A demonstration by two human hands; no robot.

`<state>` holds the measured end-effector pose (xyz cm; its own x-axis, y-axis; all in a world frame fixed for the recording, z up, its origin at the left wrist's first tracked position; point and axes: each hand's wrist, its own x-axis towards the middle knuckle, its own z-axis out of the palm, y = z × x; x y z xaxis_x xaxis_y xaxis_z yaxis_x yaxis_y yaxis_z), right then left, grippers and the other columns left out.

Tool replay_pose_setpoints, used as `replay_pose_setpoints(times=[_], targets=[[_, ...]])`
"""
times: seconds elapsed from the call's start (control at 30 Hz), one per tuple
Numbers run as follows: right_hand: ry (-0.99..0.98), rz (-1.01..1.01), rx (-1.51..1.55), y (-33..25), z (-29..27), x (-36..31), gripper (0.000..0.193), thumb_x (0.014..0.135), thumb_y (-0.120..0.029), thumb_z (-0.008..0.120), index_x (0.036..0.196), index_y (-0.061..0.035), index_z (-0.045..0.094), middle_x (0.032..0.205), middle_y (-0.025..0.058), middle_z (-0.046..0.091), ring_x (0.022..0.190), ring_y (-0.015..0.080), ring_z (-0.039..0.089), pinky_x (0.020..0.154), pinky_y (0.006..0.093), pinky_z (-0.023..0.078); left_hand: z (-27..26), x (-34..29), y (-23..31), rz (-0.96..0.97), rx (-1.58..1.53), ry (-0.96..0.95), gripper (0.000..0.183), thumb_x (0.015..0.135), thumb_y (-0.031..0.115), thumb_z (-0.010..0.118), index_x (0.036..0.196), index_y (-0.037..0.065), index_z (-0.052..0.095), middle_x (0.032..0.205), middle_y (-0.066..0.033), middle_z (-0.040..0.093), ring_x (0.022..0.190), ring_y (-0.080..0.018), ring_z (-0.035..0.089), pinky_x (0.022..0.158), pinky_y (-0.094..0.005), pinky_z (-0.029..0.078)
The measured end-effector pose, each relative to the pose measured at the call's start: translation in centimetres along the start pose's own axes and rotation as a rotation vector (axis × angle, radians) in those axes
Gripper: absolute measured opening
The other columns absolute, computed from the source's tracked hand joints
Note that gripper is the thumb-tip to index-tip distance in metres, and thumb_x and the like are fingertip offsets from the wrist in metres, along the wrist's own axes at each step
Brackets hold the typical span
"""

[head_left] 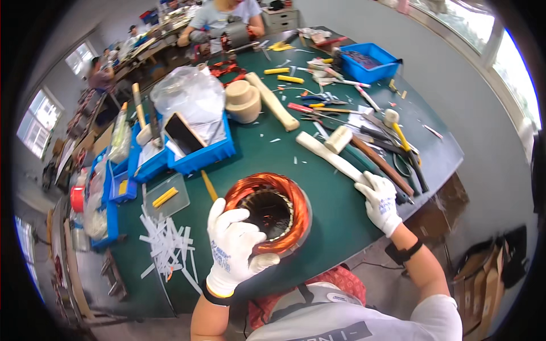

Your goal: The person hammers the stator with a mallet, picks up a paper strip, and inserts it into the stator slot using a metal tool. They then pick up a larger paper sheet and place it into the stator.

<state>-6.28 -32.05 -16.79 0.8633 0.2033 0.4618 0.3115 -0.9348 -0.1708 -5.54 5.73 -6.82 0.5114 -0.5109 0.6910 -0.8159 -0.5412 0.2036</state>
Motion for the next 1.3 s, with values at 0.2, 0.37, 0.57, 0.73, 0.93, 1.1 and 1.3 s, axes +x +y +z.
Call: replay_pose_setpoints(times=[0.2, 0.37, 0.57, 0.73, 0.93, 1.1, 1.3], targets=[[-0.411, -0.032, 0.288, 2.9, -6.4, 6.2, 0.017, 0.085, -0.009, 0.054, 0.094, -0.0031, 0.068, 0.087, 0.0156, 0.064, 0.084, 0.0351, 0.062, 0.075, 0.0413, 0.051, 0.9, 0.1, 1.4, -0.053, 0.074, 0.015, 0.053, 0.09, 0.064, 0.052, 0.079, 0.012, 0.057, 0.08, -0.0042, 0.053, 0.094, -0.0296, 0.052, 0.107, -0.0592, 0.032], [-0.393, 0.483, -0.467, 10.5, -5.4, 12.0, 0.027, 0.086, -0.017, 0.054, 0.107, -0.0121, 0.07, 0.111, 0.0174, 0.068, 0.101, 0.0349, 0.066, 0.086, 0.0439, 0.053, 1.6, 0.1, 2.1, -0.061, 0.112, 0.113, 0.052, 0.091, 0.061, 0.052, 0.08, 0.011, 0.057, 0.079, -0.0055, 0.052, 0.093, -0.0299, 0.052, 0.106, -0.0587, 0.032], [-0.441, 0.653, -0.495, 10.2, -3.7, 9.6, 0.053, 0.083, -0.015, 0.059, 0.135, -0.0181, 0.05, 0.136, 0.0174, 0.047, 0.119, 0.0377, 0.053, 0.097, 0.0454, 0.047, 1.6, -0.1, 2.3, -0.065, 0.108, 0.123, 0.049, 0.091, 0.058, 0.054, 0.081, 0.011, 0.057, 0.081, -0.0064, 0.053, 0.093, -0.0306, 0.052, 0.106, -0.0585, 0.031], [-0.282, 0.857, -0.338, 14.9, -4.0, 2.7, 0.043, 0.087, -0.015, 0.055, 0.13, -0.0166, 0.054, 0.121, 0.0192, 0.059, 0.107, 0.0373, 0.061, 0.091, 0.0446, 0.05, 1.6, -0.4, 2.2, -0.079, 0.102, 0.092, 0.046, 0.092, 0.056, 0.054, 0.086, 0.011, 0.057, 0.084, -0.0065, 0.054, 0.096, -0.0314, 0.051, 0.109, -0.0593, 0.027], [-0.128, 0.671, -0.414, 22.3, -5.3, 3.4, 0.028, 0.087, -0.011, 0.055, 0.114, -0.0162, 0.061, 0.107, 0.0163, 0.066, 0.101, 0.036, 0.064, 0.086, 0.0444, 0.051, 1.3, -0.4, 2.6, -0.043, 0.102, 0.041, 0.038, 0.094, 0.046, 0.055, 0.099, 0.009, 0.053, 0.097, -0.0097, 0.05, 0.104, -0.0328, 0.048, 0.111, -0.0603, 0.024], [-0.294, 0.517, -0.373, 14.6, -4.5, 8.3, 0.037, 0.086, -0.019, 0.059, 0.123, -0.0128, 0.061, 0.115, 0.0149, 0.064, 0.113, 0.0357, 0.06, 0.094, 0.0447, 0.05, 1.7, -1.1, 2.4, -0.054, 0.102, 0.079, 0.037, 0.093, 0.041, 0.059, 0.105, 0.008, 0.048, 0.101, -0.01, 0.047, 0.105, -0.0338, 0.047, 0.112, -0.061, 0.023], [-0.325, 0.503, -0.168, 14.6, -2.6, 7.1, 0.033, 0.089, -0.021, 0.06, 0.119, -0.0078, 0.063, 0.12, 0.022, 0.059, 0.114, 0.0381, 0.057, 0.096, 0.0423, 0.047, 1.4, -0.7, 2.8, -0.049, 0.104, 0.076, 0.035, 0.091, 0.038, 0.061, 0.104, 0.008, 0.047, 0.099, -0.01, 0.047, 0.106, -0.0338, 0.047, 0.112, -0.061, 0.023]])
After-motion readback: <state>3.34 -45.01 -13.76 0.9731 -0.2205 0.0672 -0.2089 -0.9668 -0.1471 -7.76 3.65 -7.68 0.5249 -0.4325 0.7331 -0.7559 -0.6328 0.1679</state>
